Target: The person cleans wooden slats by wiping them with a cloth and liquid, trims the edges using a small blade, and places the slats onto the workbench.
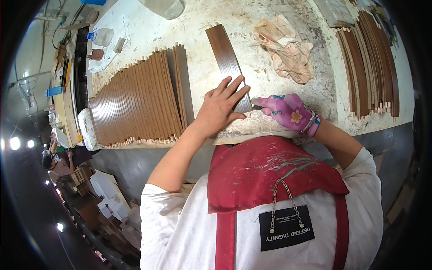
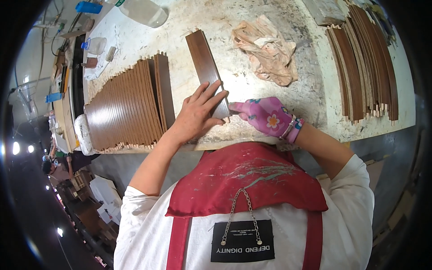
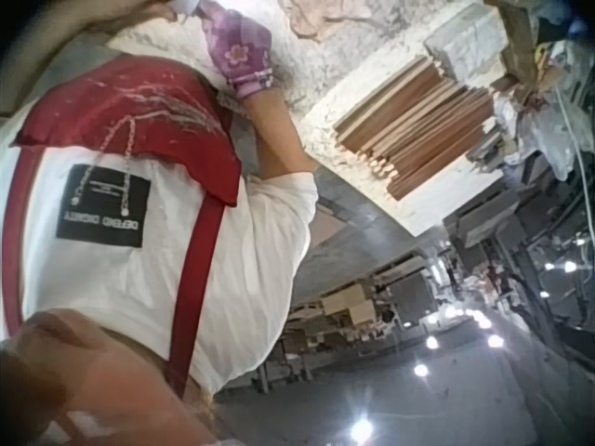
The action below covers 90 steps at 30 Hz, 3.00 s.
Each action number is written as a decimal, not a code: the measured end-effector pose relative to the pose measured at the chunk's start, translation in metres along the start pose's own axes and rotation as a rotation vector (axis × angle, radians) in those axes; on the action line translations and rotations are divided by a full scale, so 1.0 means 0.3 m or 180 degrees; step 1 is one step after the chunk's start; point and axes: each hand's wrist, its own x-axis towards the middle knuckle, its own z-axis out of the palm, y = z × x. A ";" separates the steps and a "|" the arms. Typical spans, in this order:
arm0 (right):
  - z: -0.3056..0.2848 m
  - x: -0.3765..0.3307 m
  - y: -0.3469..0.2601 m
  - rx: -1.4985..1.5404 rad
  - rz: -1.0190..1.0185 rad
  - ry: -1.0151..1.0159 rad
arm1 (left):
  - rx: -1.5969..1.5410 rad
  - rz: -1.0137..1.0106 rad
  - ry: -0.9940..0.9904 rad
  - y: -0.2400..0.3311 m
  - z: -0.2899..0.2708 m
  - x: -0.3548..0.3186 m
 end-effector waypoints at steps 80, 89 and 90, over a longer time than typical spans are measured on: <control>-0.167 0.271 -0.318 0.4925 0.0183 -0.0551 | -0.3125 -0.0496 0.2045 0.170 -0.179 -0.391; -0.123 0.245 -0.447 0.4986 0.0212 -0.0093 | -0.2755 -0.0335 0.2174 0.128 -0.217 -0.478; -0.114 0.252 -0.451 0.4947 0.0218 -0.0038 | -0.2746 -0.0306 0.2172 0.112 -0.221 -0.485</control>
